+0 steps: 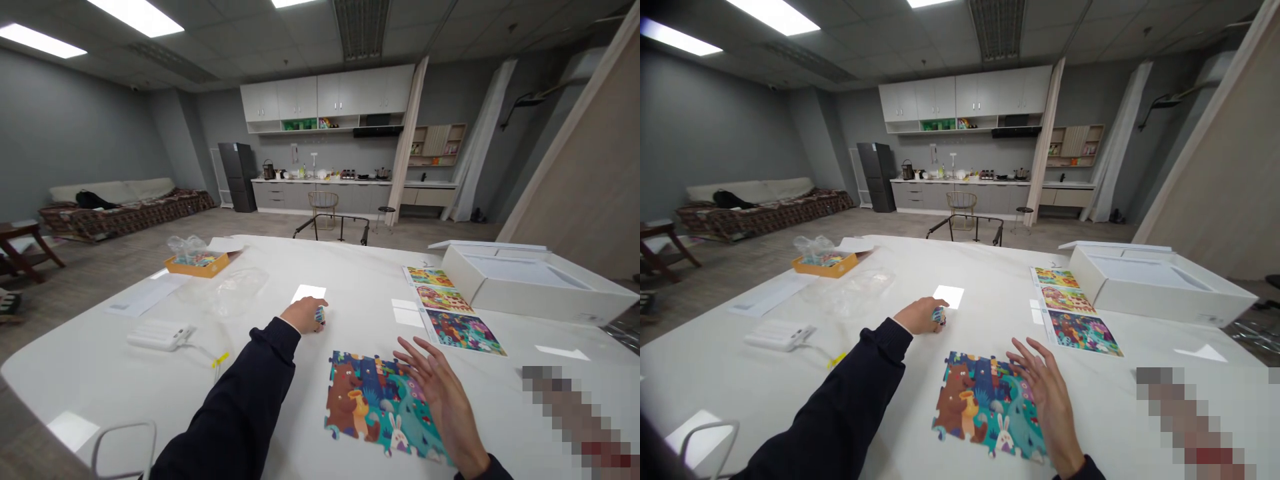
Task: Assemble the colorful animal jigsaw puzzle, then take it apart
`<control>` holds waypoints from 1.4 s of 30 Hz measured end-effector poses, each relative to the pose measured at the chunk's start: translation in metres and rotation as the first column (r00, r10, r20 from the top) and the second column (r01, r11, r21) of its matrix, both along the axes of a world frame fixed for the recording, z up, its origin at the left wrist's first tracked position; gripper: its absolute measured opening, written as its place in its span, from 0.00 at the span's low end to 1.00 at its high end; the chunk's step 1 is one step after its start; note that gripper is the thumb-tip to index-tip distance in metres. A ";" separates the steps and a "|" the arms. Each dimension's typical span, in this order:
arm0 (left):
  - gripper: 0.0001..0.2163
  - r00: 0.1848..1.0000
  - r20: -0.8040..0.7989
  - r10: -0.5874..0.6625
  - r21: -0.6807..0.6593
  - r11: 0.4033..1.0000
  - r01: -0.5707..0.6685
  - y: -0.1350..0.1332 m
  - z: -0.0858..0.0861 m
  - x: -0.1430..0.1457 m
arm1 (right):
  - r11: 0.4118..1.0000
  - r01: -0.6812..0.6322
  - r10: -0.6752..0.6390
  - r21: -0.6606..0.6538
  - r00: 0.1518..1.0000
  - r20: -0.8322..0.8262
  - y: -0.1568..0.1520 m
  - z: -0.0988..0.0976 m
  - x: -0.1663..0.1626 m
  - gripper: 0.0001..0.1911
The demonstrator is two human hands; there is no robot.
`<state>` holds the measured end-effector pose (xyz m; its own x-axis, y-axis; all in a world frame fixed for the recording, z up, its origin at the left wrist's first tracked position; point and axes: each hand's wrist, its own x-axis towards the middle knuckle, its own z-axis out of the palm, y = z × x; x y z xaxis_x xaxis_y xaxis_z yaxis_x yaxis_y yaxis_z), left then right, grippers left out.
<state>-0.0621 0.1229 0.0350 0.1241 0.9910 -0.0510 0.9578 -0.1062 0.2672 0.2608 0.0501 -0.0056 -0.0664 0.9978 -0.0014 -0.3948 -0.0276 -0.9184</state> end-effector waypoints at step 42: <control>0.16 0.719 0.680 -0.141 0.237 0.971 -0.035 -0.087 -0.056 0.064 | 0.822 -0.531 -0.111 0.206 0.205 0.972 -0.007 -0.030 -0.005 0.27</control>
<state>0.0024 0.0362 -0.0209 0.0903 0.9545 0.2843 0.5075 -0.2898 0.8115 0.2555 0.0427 -0.0353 -0.5428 0.8280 0.1406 0.6882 0.5345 -0.4906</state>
